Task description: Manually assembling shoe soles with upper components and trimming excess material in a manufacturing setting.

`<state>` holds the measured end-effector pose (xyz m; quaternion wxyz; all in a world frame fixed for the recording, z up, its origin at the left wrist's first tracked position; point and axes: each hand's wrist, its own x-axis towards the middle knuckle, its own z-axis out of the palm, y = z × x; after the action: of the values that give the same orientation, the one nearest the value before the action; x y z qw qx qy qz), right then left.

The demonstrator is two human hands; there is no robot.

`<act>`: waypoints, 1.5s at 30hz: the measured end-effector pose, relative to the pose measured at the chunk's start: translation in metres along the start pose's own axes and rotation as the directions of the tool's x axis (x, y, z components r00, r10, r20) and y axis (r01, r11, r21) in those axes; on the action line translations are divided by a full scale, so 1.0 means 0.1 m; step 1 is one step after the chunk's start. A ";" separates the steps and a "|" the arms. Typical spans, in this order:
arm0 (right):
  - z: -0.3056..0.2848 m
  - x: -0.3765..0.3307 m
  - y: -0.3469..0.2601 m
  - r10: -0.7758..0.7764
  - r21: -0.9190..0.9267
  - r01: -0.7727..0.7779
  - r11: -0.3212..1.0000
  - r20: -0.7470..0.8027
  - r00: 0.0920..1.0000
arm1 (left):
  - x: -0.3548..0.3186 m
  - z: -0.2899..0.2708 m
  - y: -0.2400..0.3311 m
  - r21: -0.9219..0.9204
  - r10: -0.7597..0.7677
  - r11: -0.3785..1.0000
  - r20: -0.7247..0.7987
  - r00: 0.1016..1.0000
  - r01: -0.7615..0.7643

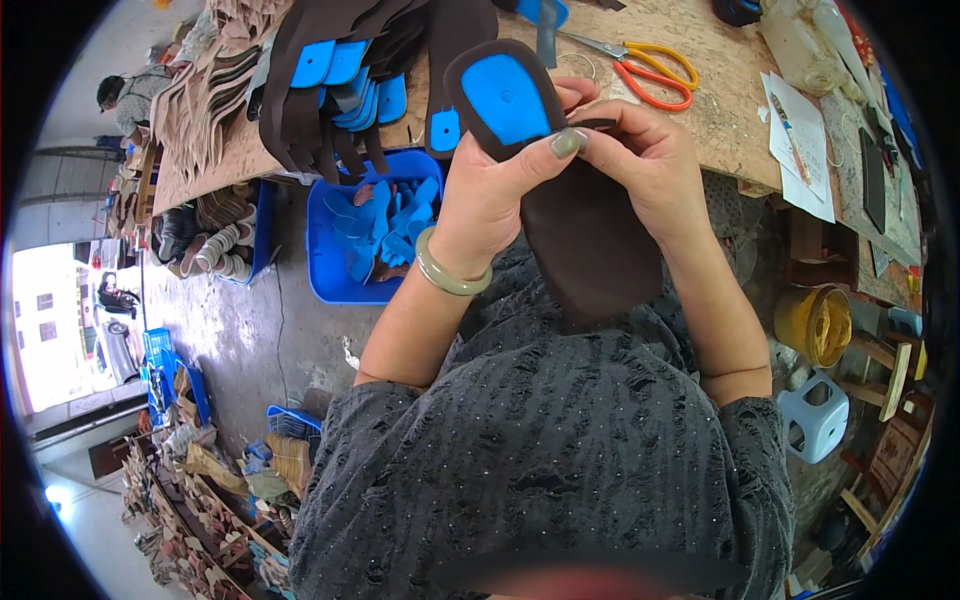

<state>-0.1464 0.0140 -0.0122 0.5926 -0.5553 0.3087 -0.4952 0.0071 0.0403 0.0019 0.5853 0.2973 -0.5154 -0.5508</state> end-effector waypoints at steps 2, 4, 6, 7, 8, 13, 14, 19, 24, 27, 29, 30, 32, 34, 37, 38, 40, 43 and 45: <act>0.02 -0.02 0.00 -0.054 0.035 0.054 0.998 0.000 0.999 | 0.00 -0.03 -0.01 -0.038 0.019 0.999 0.031 0.999 -0.018; 0.03 -0.03 -0.02 -0.051 0.039 0.051 0.998 -0.001 0.999 | 0.02 -0.06 -0.03 -0.073 0.042 0.997 0.067 0.997 -0.037; 0.04 -0.06 -0.07 -0.039 0.009 0.039 0.999 -0.015 0.999 | 0.00 -0.07 -0.04 -0.187 0.014 0.982 0.074 0.997 0.000; 0.04 -0.05 -0.08 -0.043 0.011 0.043 0.999 -0.015 0.999 | 0.01 -0.08 -0.05 -0.184 0.016 0.983 0.076 0.997 -0.002; 0.02 -0.04 -0.08 -0.076 -0.014 0.076 0.997 -0.022 0.997 | 0.04 -0.08 -0.06 -0.200 0.030 0.980 0.083 0.996 -0.012; 0.02 -0.07 -0.10 -0.146 -0.060 0.145 0.988 -0.019 0.989 | 0.01 -0.07 -0.07 -0.217 0.047 0.976 0.093 0.995 -0.026; 0.02 -0.07 -0.10 -0.124 -0.046 0.123 0.991 -0.023 0.992 | 0.00 -0.07 -0.07 -0.222 0.045 0.975 0.088 0.995 -0.024; 0.03 -0.09 -0.11 -0.109 -0.058 0.108 0.993 -0.026 0.994 | 0.01 -0.07 -0.06 -0.142 0.072 0.988 0.098 0.993 -0.058; 0.03 -0.09 -0.13 -0.146 -0.041 0.146 0.988 0.000 0.989 | -0.01 -0.04 0.01 -0.151 0.054 0.988 0.082 0.995 -0.041; 0.06 -0.11 -0.15 -0.128 -0.051 0.127 0.991 -0.010 0.992 | -0.01 -0.03 0.02 -0.163 0.156 0.978 0.141 0.978 -0.133; 0.06 -0.13 -0.16 -0.121 -0.015 0.121 0.993 -0.016 0.992 | -0.01 -0.04 0.02 -0.126 0.132 0.985 0.142 0.981 -0.114; 0.06 -0.13 -0.16 -0.115 0.020 0.115 0.993 -0.018 0.993 | -0.01 -0.04 0.02 -0.088 0.110 0.991 0.139 0.984 -0.098; 0.05 -0.12 -0.21 -0.081 0.012 0.081 0.997 0.005 0.997 | -0.02 -0.04 0.03 -0.108 0.097 0.991 0.130 0.987 -0.083; 0.00 -0.08 -0.21 -0.049 0.000 0.049 0.999 0.023 0.999 | -0.01 -0.01 0.04 -0.130 0.084 0.989 0.127 0.988 -0.067; -0.10 0.01 -0.15 0.201 0.235 -0.245 0.941 0.197 0.960 | -0.01 -0.01 0.06 -0.106 0.074 0.993 0.131 0.989 -0.060; -0.10 0.06 -0.10 0.209 0.282 -0.306 0.909 0.326 0.922 | 0.01 -0.06 0.04 -0.094 0.125 0.990 0.185 0.975 -0.109; -0.09 0.20 0.01 0.195 0.304 -0.395 0.867 0.522 0.830 | 0.04 -0.06 0.03 -0.068 0.185 0.982 0.255 0.949 -0.174; -0.04 0.23 -0.05 0.200 0.280 -0.455 0.845 0.623 0.756 | 0.10 -0.16 0.03 -0.037 0.223 0.972 0.434 0.873 -0.230; -0.09 0.29 0.01 0.305 0.192 -0.527 0.828 0.635 0.710 | 0.09 -0.15 0.08 0.020 0.223 0.966 0.436 0.872 -0.257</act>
<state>-0.1450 -0.0158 -0.0101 0.8461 -0.4746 0.1368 -0.2005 0.0225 0.0303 0.0075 0.5088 0.1244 -0.6856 -0.5055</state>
